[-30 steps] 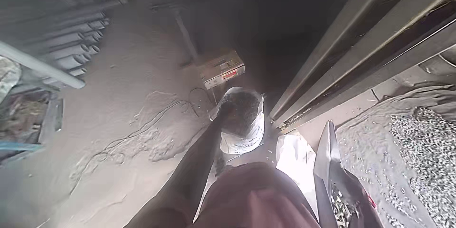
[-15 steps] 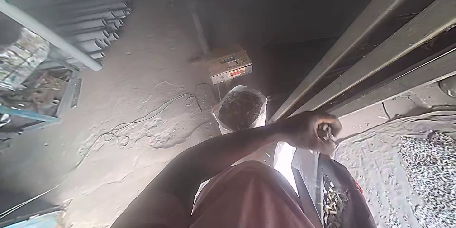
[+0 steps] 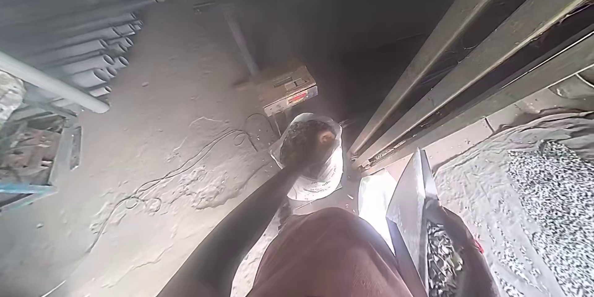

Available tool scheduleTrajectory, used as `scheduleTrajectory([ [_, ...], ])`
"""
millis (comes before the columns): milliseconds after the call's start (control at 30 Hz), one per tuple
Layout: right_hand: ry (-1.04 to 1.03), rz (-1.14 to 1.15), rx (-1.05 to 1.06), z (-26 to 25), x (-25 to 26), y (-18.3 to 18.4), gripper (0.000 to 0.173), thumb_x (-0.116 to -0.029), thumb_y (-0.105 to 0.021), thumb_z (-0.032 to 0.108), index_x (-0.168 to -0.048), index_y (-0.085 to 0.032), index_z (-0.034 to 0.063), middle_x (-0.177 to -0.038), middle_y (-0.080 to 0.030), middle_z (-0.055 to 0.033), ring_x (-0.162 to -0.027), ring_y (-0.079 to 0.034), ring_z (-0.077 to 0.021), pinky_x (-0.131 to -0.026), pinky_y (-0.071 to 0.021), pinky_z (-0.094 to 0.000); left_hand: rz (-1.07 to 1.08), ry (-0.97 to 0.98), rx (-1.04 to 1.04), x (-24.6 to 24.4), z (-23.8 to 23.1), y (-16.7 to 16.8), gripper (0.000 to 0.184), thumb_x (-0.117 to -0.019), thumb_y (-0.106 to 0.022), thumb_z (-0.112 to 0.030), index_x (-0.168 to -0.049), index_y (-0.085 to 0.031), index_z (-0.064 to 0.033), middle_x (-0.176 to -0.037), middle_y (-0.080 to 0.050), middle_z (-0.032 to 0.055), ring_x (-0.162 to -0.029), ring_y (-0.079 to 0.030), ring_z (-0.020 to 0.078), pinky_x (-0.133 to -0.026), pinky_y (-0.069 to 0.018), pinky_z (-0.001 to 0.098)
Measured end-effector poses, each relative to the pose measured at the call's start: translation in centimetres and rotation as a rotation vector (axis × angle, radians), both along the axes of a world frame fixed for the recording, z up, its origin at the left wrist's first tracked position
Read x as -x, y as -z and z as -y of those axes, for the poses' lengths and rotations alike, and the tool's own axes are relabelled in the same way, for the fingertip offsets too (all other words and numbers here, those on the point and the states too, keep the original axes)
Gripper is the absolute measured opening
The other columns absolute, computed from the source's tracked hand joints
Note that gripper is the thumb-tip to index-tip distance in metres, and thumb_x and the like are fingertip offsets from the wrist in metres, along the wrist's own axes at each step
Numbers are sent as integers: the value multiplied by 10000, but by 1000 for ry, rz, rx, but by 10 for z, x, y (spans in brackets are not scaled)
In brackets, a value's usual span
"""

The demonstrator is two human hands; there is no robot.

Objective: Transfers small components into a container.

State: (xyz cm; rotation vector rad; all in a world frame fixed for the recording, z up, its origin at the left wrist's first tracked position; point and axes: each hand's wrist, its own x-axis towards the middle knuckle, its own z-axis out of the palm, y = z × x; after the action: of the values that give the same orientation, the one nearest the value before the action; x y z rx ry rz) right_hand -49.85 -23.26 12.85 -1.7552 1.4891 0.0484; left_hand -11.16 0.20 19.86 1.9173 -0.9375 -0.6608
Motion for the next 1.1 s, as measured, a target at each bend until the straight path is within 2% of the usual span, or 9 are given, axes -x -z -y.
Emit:
scheduleTrajectory([
  [100,82,12,-5,-4,15,18,601,-1105,-421,450,-1196,-672,-88,-1199,-664,-293,-1119,-618,-357,-1005,-429,-566,-365,-274,-302,-40,-26,83,435,-1049,-613,-280,-1339,-589,43,-1254,-667,212,-1092,-700,254,-983,-568,406],
  [300,118,1,44,4,46,56,662,-1077,-423,539,-1164,-703,-55,-1164,-698,-251,-1098,-654,-346,-997,-469,-580,-35,-155,-653,-65,-59,159,586,-935,-698,-404,-1352,-607,-2,-1404,-584,242,-1344,-544,373,-1129,-428,552],
  [533,230,-42,10,-22,41,15,609,-1095,-425,478,-1190,-686,-64,-1195,-682,-253,-1107,-635,-322,-994,-456,-550,21,-74,-989,-53,-45,165,984,-820,-751,-582,-1586,-370,-95,-1574,-425,244,-1420,-453,447,-1067,-437,668],
  [667,264,-47,33,-25,57,26,587,-1077,-466,489,-1157,-707,-40,-1152,-705,-224,-1075,-658,-314,-983,-477,-551,160,-12,-849,-8,-22,148,676,-928,-654,-339,-1485,-484,5,-1487,-459,359,-1375,-447,548,-1097,-370,702],
  [733,290,-25,37,-27,56,25,592,-1070,-483,496,-1159,-702,-47,-1151,-698,-231,-1066,-649,-313,-982,-467,-552,91,97,-909,8,-4,119,518,-1016,-544,-209,-1489,-486,-5,-1514,-477,287,-1395,-467,477,-1116,-394,650],
  [800,306,-39,41,-32,55,20,597,-1072,-475,497,-1143,-708,-47,-1139,-705,-229,-1062,-657,-313,-973,-470,-556,56,240,-989,17,0,106,508,-1045,-502,-183,-1497,-447,41,-1528,-461,289,-1390,-485,463,-1105,-414,629],
  [900,291,-59,29,-32,59,15,628,-1075,-447,521,-1191,-694,-45,-1200,-690,-241,-1123,-643,-330,-1008,-451,-574,1,398,-978,-8,-8,136,588,-987,-660,-310,-1389,-530,98,-1431,-530,333,-1352,-513,479,-1097,-409,649],
  [1000,263,-87,25,-29,65,20,668,-1058,-416,585,-1249,-684,3,-1251,-684,-201,-1167,-643,-295,-1040,-463,-551,-149,295,-832,-51,-29,188,541,-896,-761,-308,-1307,-618,13,-1263,-644,264,-1185,-621,402,-1007,-479,614],
  [1100,289,-21,54,-24,61,27,642,-1058,-470,552,-1149,-713,-35,-1158,-707,-231,-1097,-653,-336,-994,-458,-589,-367,-33,-666,-64,-35,151,455,-989,-671,-220,-1370,-582,13,-1328,-616,250,-1212,-609,355,-1050,-472,537],
])
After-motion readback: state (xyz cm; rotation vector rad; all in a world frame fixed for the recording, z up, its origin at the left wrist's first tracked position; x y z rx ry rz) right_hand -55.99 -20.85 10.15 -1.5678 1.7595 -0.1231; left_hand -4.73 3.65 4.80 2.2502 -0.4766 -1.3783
